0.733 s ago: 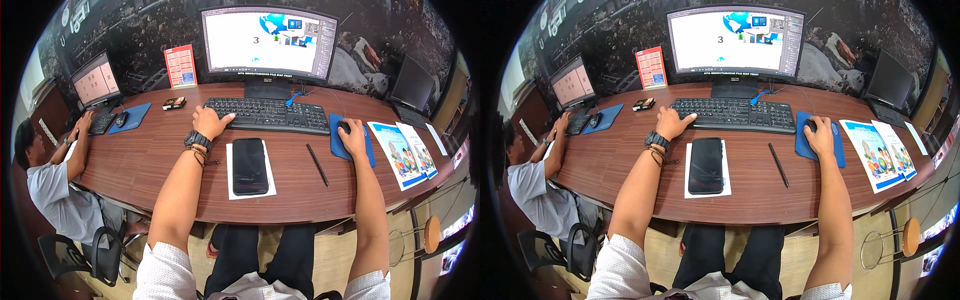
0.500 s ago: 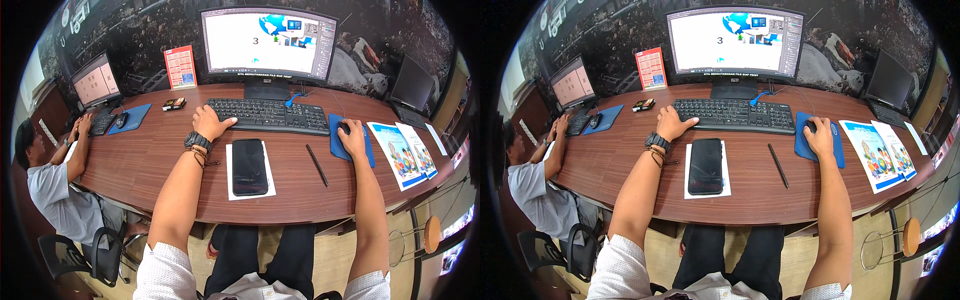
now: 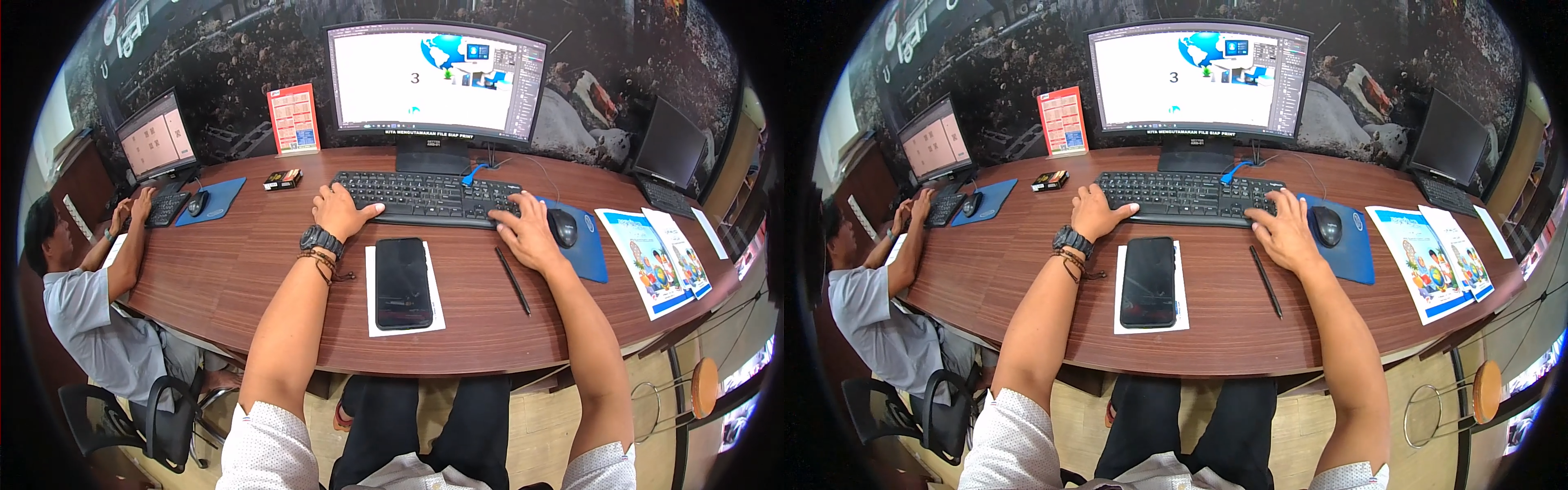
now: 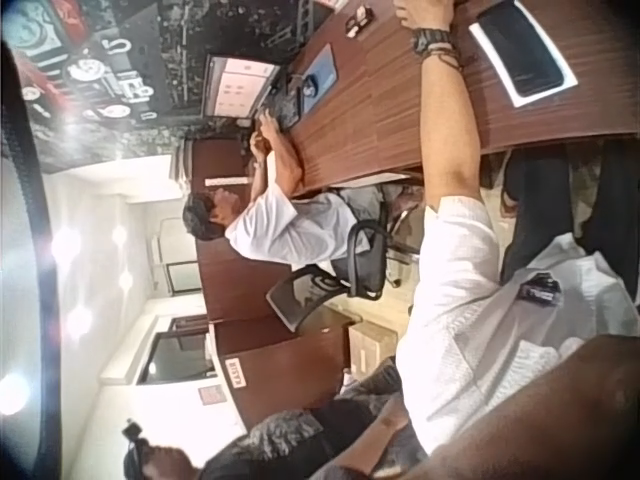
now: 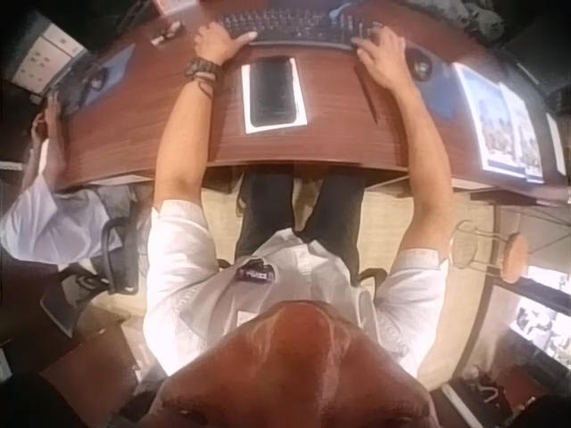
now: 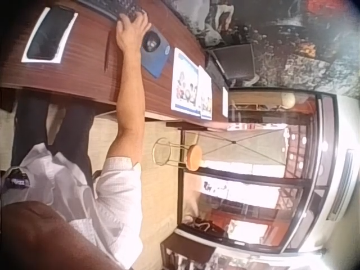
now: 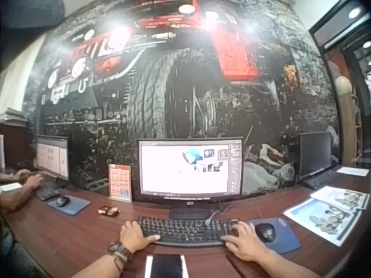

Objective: Designing or editing a graphic using a computer and software applications.

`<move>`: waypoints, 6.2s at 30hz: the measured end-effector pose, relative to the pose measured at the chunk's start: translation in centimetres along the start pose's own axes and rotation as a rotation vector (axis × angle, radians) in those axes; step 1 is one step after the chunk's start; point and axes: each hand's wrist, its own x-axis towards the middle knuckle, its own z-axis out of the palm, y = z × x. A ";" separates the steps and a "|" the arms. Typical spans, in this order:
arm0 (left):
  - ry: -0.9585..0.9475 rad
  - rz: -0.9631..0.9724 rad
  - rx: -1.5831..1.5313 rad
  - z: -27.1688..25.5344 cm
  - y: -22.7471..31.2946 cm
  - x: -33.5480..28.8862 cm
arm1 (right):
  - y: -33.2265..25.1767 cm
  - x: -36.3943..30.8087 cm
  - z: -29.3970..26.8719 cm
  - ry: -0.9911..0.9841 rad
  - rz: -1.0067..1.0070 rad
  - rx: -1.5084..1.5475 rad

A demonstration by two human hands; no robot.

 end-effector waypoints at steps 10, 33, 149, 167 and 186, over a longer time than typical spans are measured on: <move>0.001 -0.003 0.011 0.0 -0.1 0.1 | -0.5 0.3 0.2 -0.068 -0.018 -0.086; -0.010 -0.015 0.008 -0.1 -0.2 -0.1 | -1.3 0.3 1.1 -0.052 -0.040 -0.075; -0.100 0.010 -0.065 0.5 -0.7 0.4 | 4.7 -1.7 -1.9 0.211 0.024 -0.142; -0.100 0.011 -0.068 0.4 -0.5 0.3 | 3.7 -1.3 -1.3 0.178 0.031 -0.200; -0.101 0.021 -0.043 0.3 -0.6 0.2 | 6.3 -2.4 -1.5 0.205 0.553 0.000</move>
